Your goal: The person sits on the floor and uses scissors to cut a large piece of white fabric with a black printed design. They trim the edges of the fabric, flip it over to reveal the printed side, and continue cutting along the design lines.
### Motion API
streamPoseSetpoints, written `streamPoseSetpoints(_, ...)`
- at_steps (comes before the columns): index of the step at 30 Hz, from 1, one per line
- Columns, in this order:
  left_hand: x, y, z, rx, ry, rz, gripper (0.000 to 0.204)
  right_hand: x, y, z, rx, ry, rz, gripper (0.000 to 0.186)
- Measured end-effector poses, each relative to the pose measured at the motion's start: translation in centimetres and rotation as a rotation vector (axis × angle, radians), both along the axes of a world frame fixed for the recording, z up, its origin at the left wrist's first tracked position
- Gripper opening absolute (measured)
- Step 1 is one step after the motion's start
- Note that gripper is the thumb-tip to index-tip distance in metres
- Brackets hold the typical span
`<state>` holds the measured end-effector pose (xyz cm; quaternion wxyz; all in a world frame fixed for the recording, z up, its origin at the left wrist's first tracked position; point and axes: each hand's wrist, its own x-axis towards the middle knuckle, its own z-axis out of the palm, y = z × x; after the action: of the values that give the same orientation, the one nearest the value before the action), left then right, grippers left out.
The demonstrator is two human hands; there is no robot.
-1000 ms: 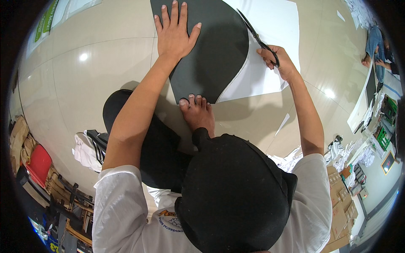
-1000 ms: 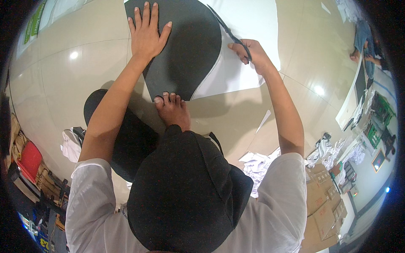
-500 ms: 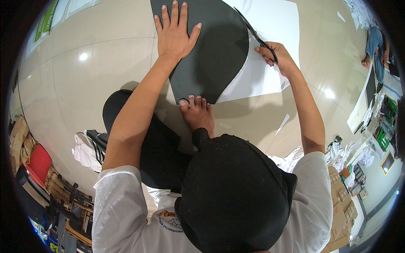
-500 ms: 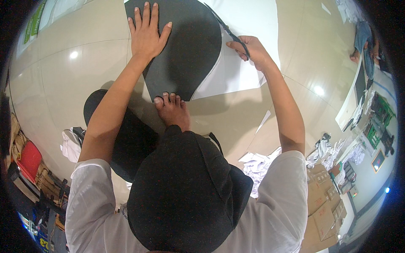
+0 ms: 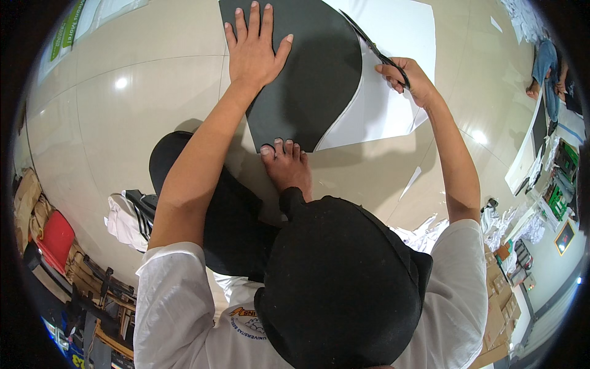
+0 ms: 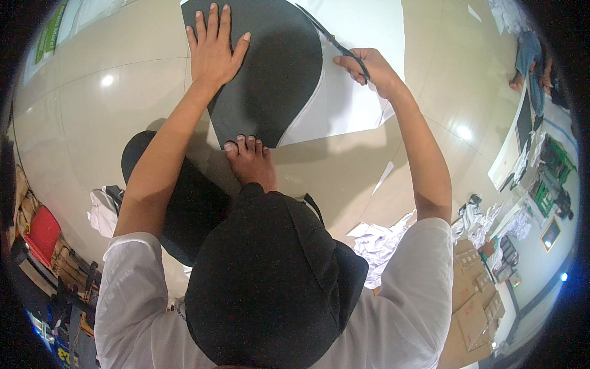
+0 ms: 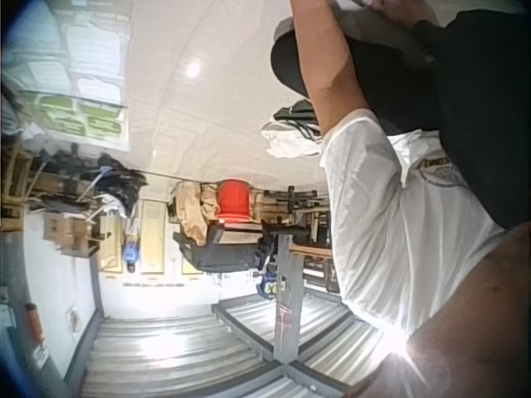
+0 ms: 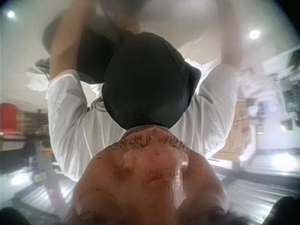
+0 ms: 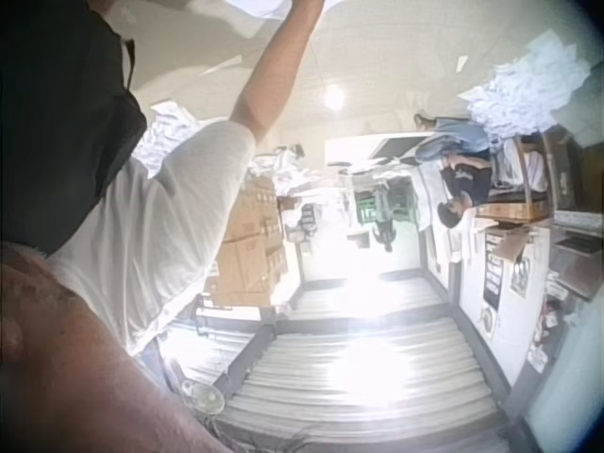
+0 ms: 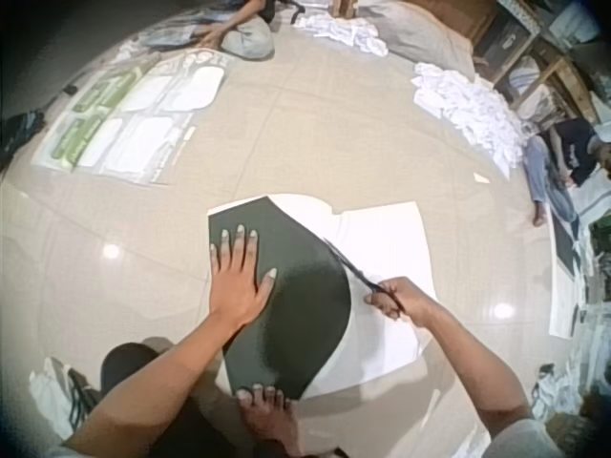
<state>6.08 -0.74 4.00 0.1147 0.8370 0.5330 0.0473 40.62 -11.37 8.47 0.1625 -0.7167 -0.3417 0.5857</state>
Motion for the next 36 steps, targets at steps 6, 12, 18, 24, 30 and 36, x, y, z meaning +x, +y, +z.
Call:
streamPoseSetpoints(6, -0.1, 0.0, 0.0, 0.006, -0.012, -0.002, 0.088, -0.3, 1.0, 0.0, -0.008, -0.002, 0.021, 0.034)
streamPoseSetpoints(12, -0.1, 0.0, 0.0, 0.015, -0.032, -0.004, 0.088, -0.1, 1.2, -0.2, 0.015, -0.002, 0.038, 0.036)
streamPoseSetpoints(18, -0.1, 0.0, -0.1, 0.022, -0.032, -0.003, 0.088, 0.4, 1.4, -0.1, 0.017, -0.044, 0.096, 0.035)
streamPoseSetpoints(24, -0.2, -0.1, 0.0, 0.035, -0.042, -0.009, 0.088, 0.9, 1.7, -0.1, 0.004, -0.043, 0.114, 0.036)
streamPoseSetpoints(30, -0.2, -0.1, -0.1, 0.042, -0.057, -0.011, 0.087, 0.4, 2.6, 0.2, 0.024, -0.014, 0.090, 0.036)
streamPoseSetpoints(36, -0.1, 0.0, 0.2, 0.020, -0.040, -0.004, 0.088, 0.2, 3.3, 0.4, 0.027, -0.006, 0.111, 0.035)
